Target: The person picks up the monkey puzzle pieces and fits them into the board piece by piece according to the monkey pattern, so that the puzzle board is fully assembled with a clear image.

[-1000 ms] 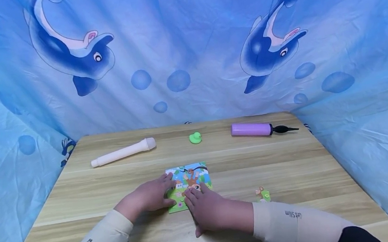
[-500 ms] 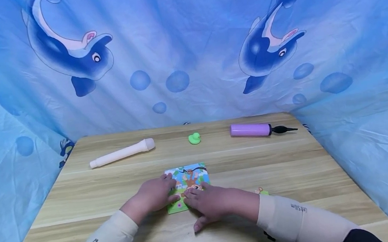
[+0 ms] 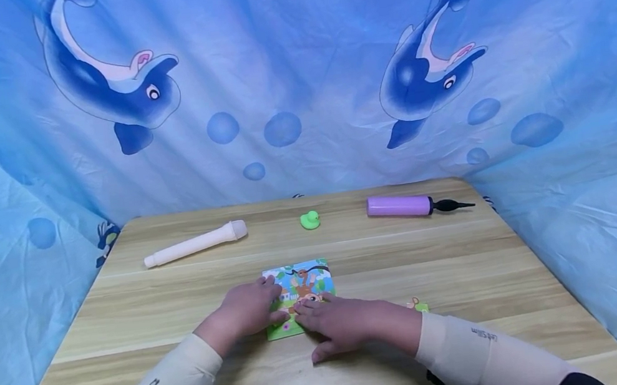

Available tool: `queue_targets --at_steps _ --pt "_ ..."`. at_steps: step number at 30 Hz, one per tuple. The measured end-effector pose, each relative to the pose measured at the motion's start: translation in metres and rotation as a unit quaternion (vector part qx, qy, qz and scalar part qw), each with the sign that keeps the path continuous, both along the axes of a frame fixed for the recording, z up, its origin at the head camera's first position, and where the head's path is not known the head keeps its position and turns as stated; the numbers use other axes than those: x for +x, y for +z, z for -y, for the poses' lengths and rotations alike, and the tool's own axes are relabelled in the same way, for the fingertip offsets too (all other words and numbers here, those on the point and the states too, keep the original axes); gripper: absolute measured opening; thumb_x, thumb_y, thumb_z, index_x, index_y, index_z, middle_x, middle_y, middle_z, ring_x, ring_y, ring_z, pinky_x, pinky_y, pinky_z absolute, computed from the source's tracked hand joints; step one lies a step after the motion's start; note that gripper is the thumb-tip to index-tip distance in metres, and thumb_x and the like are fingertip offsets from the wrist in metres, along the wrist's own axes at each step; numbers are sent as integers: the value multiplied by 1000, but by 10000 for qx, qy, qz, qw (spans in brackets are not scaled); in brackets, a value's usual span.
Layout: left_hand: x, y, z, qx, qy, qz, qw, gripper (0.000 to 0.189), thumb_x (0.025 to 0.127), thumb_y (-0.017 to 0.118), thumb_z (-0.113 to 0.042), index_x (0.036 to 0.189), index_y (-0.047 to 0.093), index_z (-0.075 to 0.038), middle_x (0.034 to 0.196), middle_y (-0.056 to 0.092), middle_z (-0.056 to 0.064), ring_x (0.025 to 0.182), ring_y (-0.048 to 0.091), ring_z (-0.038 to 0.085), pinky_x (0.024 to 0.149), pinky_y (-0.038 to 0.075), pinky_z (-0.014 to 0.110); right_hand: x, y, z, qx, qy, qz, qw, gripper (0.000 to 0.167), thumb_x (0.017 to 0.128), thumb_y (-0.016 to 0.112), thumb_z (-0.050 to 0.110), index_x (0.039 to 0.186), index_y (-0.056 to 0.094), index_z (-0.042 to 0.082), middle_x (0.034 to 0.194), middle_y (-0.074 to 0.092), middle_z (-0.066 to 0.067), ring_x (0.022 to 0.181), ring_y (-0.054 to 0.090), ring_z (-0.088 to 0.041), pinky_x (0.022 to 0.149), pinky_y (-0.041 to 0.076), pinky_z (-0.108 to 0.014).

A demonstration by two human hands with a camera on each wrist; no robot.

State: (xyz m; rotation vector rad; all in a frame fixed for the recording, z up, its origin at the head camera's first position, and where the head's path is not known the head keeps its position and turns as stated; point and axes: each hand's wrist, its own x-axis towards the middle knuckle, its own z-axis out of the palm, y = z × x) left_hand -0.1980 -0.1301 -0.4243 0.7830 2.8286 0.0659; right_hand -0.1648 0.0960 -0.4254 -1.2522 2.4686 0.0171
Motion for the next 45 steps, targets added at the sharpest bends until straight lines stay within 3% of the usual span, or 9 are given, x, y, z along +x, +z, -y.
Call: queue_targets --at_steps 6,10,16,21,26,29,34,45 --pt "1 2 -3 -27 20 24 10000 55 89 66 -52 127 63 -11 145 51 19 132 49 38 93 52 54 -3 4 -12 -644 -91 168 9977 75 97 51 55 155 30 14 165 15 -4 152 13 -25 121 22 -43" --pt "2 3 -3 2 29 50 10000 56 89 66 -52 127 63 -11 146 50 19 132 49 38 94 51 54 -7 18 -35 -855 -528 72 9949 69 97 54 50 154 34 15 163 25 -5 149 25 -25 118 29 -42" --pt "0 3 -2 8 52 164 9999 62 85 68 -54 130 62 -11 147 49 18 134 47 38 97 50 53 -16 31 -82 -787 -1591 -123 9840 55 95 60 46 139 54 14 142 55 -6 133 50 -25 109 42 -44" --pt "-4 3 2 112 1 327 9994 63 84 68 -58 128 64 -12 148 48 18 135 46 37 101 47 52 -18 37 -120 -580 -2498 148 9664 45 88 73 38 124 61 13 122 60 -3 111 59 -20 94 50 -43" --pt "-6 3 7 230 -5 489 9985 64 82 69 -61 128 64 -16 150 45 16 137 44 36 104 44 52 -14 29 -143 101 -3040 516 9512 45 75 86 33 106 59 15 100 55 0 89 54 -17 78 49 -40" --pt "-6 2 9 242 -14 517 9984 66 81 69 -61 130 63 -18 151 44 15 138 43 35 106 43 52 -9 21 -145 334 -3007 543 9516 41 73 87 24 97 56 15 92 50 -2 82 50 -19 73 47 -41" --pt "-6 2 10 207 -36 511 9985 67 82 69 -60 132 62 -17 151 45 15 138 43 35 106 43 52 -6 13 -138 231 -2690 108 9628 28 78 82 19 84 54 18 85 47 2 75 47 -15 67 44 -35" --pt "-5 3 10 211 3 582 9981 68 81 70 -61 133 61 -18 152 43 13 140 42 35 107 42 52 -12 13 -107 -160 -1932 -223 9808 19 81 76 24 90 60 20 87 48 7 73 47 -8 64 46 -25"
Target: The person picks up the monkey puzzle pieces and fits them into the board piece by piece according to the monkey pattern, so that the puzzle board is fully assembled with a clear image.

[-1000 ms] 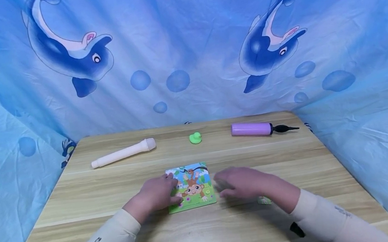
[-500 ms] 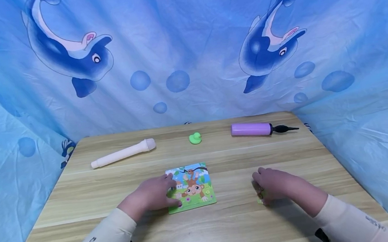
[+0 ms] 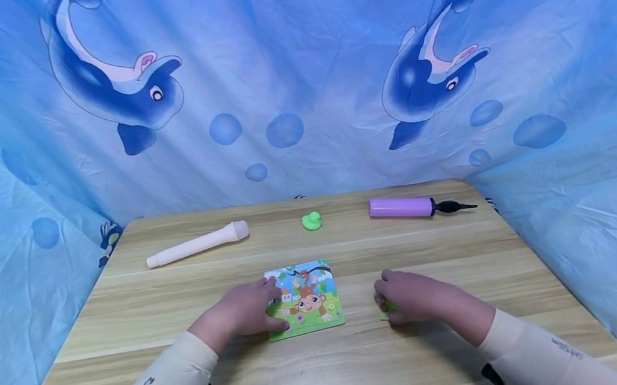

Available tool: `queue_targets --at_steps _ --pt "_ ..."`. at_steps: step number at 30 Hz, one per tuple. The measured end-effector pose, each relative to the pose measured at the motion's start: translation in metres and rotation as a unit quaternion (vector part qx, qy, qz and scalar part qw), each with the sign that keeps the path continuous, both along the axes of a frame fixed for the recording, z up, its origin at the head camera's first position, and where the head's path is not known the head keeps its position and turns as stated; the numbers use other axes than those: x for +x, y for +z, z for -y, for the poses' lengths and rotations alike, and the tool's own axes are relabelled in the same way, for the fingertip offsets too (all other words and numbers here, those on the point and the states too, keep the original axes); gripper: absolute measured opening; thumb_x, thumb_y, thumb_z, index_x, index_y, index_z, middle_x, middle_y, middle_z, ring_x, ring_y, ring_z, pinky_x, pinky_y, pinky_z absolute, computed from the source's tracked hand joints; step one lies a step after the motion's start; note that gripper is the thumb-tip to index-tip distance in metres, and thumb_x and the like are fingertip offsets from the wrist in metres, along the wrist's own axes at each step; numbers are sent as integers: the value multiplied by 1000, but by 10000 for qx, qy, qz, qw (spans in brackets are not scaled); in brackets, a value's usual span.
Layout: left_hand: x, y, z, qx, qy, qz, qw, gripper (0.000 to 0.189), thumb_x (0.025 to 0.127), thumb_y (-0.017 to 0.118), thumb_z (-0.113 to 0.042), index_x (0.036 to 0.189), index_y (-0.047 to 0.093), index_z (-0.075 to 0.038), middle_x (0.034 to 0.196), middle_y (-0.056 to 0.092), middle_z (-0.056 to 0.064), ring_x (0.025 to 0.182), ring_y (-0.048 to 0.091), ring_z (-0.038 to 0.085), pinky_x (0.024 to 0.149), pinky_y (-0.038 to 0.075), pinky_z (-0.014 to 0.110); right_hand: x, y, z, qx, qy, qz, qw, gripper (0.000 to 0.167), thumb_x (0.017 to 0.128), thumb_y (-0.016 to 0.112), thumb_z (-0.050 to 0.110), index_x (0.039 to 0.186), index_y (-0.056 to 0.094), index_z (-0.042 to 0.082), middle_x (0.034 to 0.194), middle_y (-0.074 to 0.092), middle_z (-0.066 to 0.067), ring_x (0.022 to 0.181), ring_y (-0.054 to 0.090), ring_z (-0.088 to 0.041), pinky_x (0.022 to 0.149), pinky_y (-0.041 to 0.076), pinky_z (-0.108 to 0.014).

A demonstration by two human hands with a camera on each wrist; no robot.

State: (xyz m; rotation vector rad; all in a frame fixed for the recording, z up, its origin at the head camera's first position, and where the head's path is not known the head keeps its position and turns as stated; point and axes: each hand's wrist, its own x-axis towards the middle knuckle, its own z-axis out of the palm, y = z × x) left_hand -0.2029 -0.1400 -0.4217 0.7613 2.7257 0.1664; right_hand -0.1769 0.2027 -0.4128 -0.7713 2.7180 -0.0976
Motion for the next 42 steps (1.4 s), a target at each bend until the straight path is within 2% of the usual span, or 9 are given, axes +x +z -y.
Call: queue_targets --at_steps 5,11,14,20,29,37,42 --pt "0 0 -1 2 -27 -11 10000 70 80 71 -61 133 62 -17 153 43 14 140 41 34 107 42 52 -4 3 26 -263 250 -173 9992 21 82 75 30 95 59 24 92 48 9 77 48 -6 66 47 -23" --pt "1 1 -1 -13 -78 14 10000 74 77 73 -63 134 61 -16 153 41 15 141 40 34 106 42 53 -9 7 60 -336 927 -390 9944 23 86 73 34 99 58 23 94 48 8 80 47 -6 70 47 -22" --pt "1 0 -1 28 -103 11 9999 75 76 75 -61 134 61 -15 153 41 15 141 39 34 106 43 53 -13 5 71 -326 1120 -481 9920 22 87 71 33 99 58 21 94 47 8 80 47 -7 69 46 -21" --pt "0 1 -2 28 -120 3 9999 76 75 76 -60 134 61 -15 153 41 15 141 40 34 106 43 52 -22 -6 84 -243 1229 -484 9909 21 88 71 33 101 60 21 96 49 7 82 47 -6 71 47 -21" --pt "-2 0 -1 4 -106 -25 9999 77 74 77 -61 134 60 -16 153 41 15 140 41 34 107 43 51 -25 -12 92 -110 1518 -846 9847 23 88 74 36 103 66 21 100 54 4 88 51 -7 78 50 -24" --pt "-2 1 -1 10 -68 -1 10000 75 74 78 -59 132 61 -15 153 42 15 140 41 35 106 43 51 -23 -14 100 -225 1378 -830 9867 13 84 79 29 95 72 26 92 53 6 82 48 -8 73 47 -22" --pt "0 2 -1 33 -50 47 10000 76 74 78 -58 133 61 -15 153 42 16 139 42 36 106 43 52 -13 -14 103 57 1704 -1275 9771 5 90 71 23 93 73 21 86 50 3 74 43 -10 64 42 -22"
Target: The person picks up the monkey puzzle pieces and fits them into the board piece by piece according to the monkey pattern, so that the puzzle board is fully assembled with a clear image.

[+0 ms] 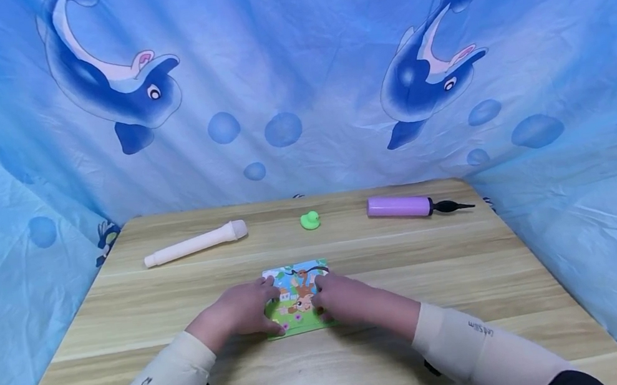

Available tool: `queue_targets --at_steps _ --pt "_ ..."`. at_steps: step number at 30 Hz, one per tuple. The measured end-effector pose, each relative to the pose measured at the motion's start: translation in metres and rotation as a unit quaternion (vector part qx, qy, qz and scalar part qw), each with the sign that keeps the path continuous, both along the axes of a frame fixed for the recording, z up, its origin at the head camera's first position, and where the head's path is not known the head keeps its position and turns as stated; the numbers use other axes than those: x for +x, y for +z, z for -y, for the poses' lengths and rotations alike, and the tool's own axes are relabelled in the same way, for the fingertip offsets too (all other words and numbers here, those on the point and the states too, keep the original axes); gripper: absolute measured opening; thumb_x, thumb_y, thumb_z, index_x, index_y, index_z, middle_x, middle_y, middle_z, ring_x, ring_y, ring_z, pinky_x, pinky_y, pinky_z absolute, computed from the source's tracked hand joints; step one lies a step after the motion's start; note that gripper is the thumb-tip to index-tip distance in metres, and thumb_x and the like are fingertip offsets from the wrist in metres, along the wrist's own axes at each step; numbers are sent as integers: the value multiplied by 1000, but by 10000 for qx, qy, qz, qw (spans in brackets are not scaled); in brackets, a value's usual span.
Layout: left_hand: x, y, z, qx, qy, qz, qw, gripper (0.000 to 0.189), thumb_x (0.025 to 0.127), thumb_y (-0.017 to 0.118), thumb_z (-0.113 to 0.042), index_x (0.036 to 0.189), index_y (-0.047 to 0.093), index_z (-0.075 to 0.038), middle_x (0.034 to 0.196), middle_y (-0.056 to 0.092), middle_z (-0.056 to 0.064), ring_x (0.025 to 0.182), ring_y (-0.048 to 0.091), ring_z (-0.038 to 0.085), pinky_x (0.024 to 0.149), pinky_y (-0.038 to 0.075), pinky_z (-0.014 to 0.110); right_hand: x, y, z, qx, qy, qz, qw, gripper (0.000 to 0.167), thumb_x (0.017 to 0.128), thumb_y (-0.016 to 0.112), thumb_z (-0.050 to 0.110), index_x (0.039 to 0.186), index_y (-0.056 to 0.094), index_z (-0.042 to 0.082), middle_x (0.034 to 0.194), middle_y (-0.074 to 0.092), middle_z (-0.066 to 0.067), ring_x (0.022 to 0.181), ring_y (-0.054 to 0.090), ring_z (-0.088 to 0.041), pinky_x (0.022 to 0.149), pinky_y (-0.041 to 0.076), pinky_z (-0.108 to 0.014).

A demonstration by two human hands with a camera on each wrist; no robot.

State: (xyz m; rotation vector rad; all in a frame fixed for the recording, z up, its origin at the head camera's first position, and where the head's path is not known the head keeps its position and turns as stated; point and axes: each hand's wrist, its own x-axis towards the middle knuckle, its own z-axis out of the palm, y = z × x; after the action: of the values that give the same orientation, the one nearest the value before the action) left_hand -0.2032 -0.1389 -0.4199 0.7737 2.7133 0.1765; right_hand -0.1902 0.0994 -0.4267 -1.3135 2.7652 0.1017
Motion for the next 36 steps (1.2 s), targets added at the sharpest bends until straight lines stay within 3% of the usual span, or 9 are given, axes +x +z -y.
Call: queue_targets --at_steps 3,6,10,13,17,22,29,32,36 --pt "1 0 0 16 1 19 10000 77 74 78 -58 134 60 -14 153 42 16 139 42 36 107 42 52 16 1 3 421 -117 -254 9987 14 93 64 23 100 71 12 93 53 -1 79 44 -12 64 45 -22" --pt "1 0 1 24 -1 3 10000 76 74 78 -58 134 60 -14 152 42 16 139 41 36 107 42 53 34 3 8 1086 -500 -289 9924 49 94 60 47 119 65 5 116 57 -6 101 50 -17 79 52 -25" --pt "1 0 0 21 7 -23 10000 76 74 78 -58 133 61 -14 152 43 15 139 42 35 107 42 53 50 4 15 1930 -877 -205 9771 101 79 44 84 146 46 8 151 44 -8 137 39 -22 102 46 -27" --pt "0 -1 -1 52 27 -3 10000 76 74 78 -58 133 61 -13 152 43 16 140 41 36 107 42 53 52 5 16 2198 -1069 -120 9696 111 73 40 90 151 38 11 158 35 -5 145 31 -21 107 41 -28" --pt "0 -1 0 55 104 45 9999 75 75 78 -57 133 61 -14 152 42 16 139 41 37 107 41 53 47 6 17 2116 -1029 -6 9719 106 76 42 87 151 38 12 157 36 -4 145 30 -19 109 39 -29" --pt "-1 -4 3 20 51 -16 10000 69 77 77 -54 131 62 -14 151 43 18 138 43 37 107 42 54 35 10 15 1788 -742 155 9810 83 88 49 73 144 49 12 147 49 -1 132 42 -16 96 48 -27" --pt "3 -6 6 81 36 -104 9999 63 78 78 -49 128 64 -12 149 46 19 136 45 38 106 43 53 20 16 15 1416 -331 216 9891 35 94 58 44 108 71 16 101 66 3 85 47 -11 68 46 -26" --pt "5 -7 4 157 101 -86 9998 62 78 79 -48 126 62 -11 147 47 20 134 47 38 105 44 52 19 16 12 1265 -328 221 9912 30 93 60 42 102 69 16 91 63 4 81 45 -11 65 44 -25" --pt "7 -5 0 329 137 -58 9993 60 80 79 -45 124 55 -12 141 53 21 125 56 38 98 49 51 20 10 5 1107 -455 190 9926 41 91 61 50 112 66 15 93 61 3 83 45 -11 64 45 -26"
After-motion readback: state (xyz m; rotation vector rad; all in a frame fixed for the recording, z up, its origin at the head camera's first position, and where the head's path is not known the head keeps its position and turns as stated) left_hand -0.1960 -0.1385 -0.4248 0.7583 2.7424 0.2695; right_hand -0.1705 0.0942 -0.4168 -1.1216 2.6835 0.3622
